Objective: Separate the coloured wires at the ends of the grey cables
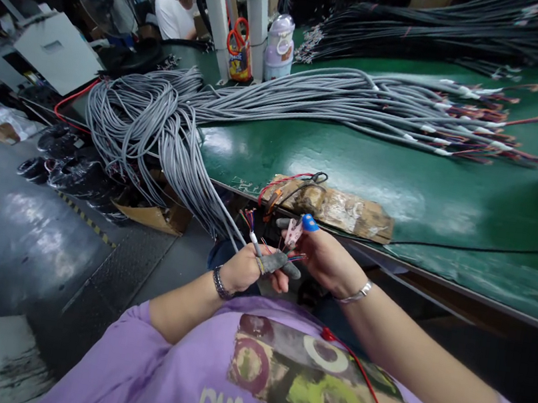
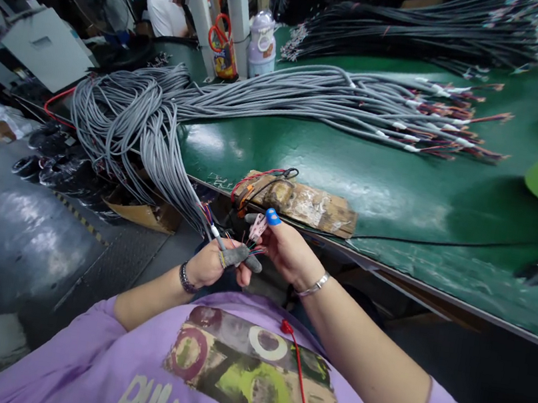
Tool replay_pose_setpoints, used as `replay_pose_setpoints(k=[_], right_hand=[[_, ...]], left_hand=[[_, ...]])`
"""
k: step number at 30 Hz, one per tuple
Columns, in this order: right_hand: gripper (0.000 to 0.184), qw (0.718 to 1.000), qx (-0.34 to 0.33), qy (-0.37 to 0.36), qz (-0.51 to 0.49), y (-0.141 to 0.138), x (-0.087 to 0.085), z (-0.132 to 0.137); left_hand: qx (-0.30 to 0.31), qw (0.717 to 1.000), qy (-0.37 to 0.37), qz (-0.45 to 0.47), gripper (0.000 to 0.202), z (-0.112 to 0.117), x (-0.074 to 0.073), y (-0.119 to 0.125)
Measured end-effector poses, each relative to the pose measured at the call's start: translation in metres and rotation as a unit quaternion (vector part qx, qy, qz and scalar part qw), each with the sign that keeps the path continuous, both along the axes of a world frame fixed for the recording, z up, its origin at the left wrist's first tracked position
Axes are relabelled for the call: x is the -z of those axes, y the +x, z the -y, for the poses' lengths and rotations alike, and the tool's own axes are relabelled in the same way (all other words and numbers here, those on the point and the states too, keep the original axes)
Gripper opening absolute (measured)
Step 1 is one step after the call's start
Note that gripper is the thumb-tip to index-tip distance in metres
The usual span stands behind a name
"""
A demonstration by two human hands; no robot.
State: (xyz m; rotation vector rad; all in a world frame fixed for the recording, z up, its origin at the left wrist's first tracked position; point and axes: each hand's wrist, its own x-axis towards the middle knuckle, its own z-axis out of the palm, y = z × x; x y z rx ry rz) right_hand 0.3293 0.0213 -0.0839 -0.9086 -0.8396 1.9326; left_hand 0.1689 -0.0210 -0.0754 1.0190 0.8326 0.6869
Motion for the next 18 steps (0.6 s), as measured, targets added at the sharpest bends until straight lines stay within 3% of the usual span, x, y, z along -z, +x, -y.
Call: replay_pose_setpoints(k=[8, 18], right_hand=[[0.049, 0.998, 0.05, 0.016, 0.02, -0.006, -0.003, 0.001], [0.048, 0.999, 0.045, 0.0, 0.009, -0.006, -0.007, 0.003]], left_hand=[[0.023, 1.0, -0.012, -0.014, 0.064, -0.004, 0.003, 0.002], [0.06, 0.998, 0.017, -0.011, 0.063, -0.001, -0.011, 0.0]])
